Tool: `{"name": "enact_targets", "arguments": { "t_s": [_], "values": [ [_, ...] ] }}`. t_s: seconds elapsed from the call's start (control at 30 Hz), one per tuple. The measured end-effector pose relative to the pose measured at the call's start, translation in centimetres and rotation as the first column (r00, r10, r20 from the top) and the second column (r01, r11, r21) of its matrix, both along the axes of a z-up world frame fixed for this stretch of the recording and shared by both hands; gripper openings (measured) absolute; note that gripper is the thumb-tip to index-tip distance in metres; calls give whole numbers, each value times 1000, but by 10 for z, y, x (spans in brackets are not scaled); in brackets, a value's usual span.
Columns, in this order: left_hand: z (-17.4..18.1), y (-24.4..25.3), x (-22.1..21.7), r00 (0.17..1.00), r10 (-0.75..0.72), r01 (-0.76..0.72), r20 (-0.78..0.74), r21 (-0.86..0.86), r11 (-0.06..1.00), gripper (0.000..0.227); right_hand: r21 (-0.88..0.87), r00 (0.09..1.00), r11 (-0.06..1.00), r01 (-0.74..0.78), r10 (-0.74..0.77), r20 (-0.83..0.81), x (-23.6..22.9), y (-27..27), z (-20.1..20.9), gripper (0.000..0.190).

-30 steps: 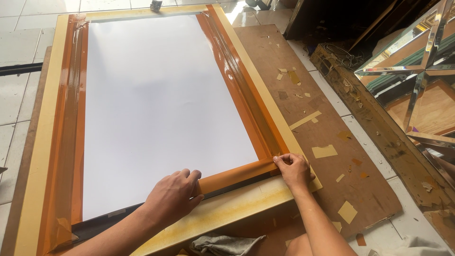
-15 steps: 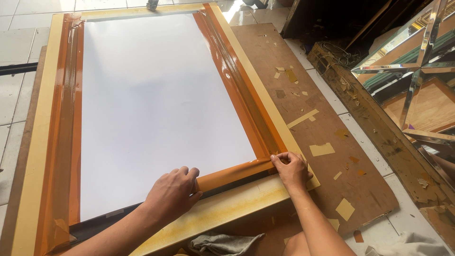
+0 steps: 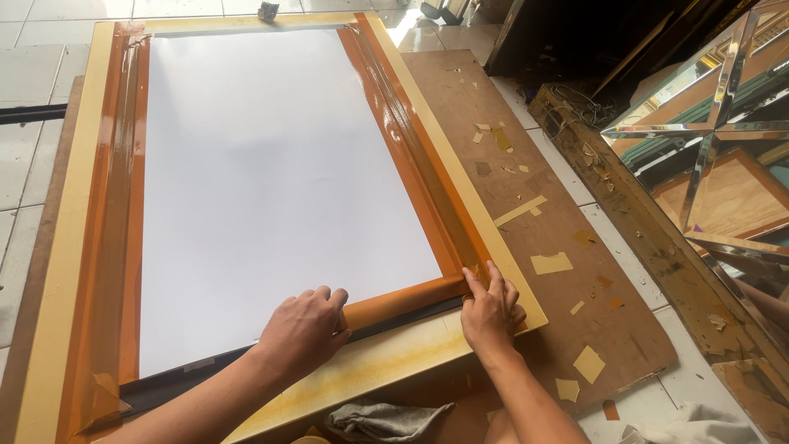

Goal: Applying adhesive tape to the backboard of a picture frame to seal the edges.

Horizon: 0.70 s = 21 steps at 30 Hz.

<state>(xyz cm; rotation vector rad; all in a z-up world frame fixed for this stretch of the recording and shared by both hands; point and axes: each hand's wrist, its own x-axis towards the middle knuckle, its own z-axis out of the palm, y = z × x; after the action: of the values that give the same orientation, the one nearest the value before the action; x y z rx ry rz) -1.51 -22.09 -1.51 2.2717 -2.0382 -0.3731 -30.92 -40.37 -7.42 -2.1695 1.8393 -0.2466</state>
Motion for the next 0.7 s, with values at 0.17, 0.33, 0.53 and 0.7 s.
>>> {"name": "enact_targets", "arguments": {
  "t_s": [0.17, 0.33, 0.53, 0.7],
  "values": [
    [3, 2, 0, 1000, 15, -15, -28, 4, 1000, 20, 80, 970, 984, 156, -168, 173, -1, -9, -5, 63],
    [3, 2, 2, 999, 23, -22, -47, 21, 1000, 21, 129, 957, 973, 190, -213, 197, 1, -14, 2, 61],
    [-6, 1, 1, 1000, -2, 2, -5, -9, 1000, 24, 52, 980, 991, 127, -134, 148, 4, -22, -22, 79],
    [-14, 0, -2, 997, -43, 46, 69, -42, 998, 27, 35, 998, 998, 56, -55, -36, -2, -5, -4, 75]
  ]
}}
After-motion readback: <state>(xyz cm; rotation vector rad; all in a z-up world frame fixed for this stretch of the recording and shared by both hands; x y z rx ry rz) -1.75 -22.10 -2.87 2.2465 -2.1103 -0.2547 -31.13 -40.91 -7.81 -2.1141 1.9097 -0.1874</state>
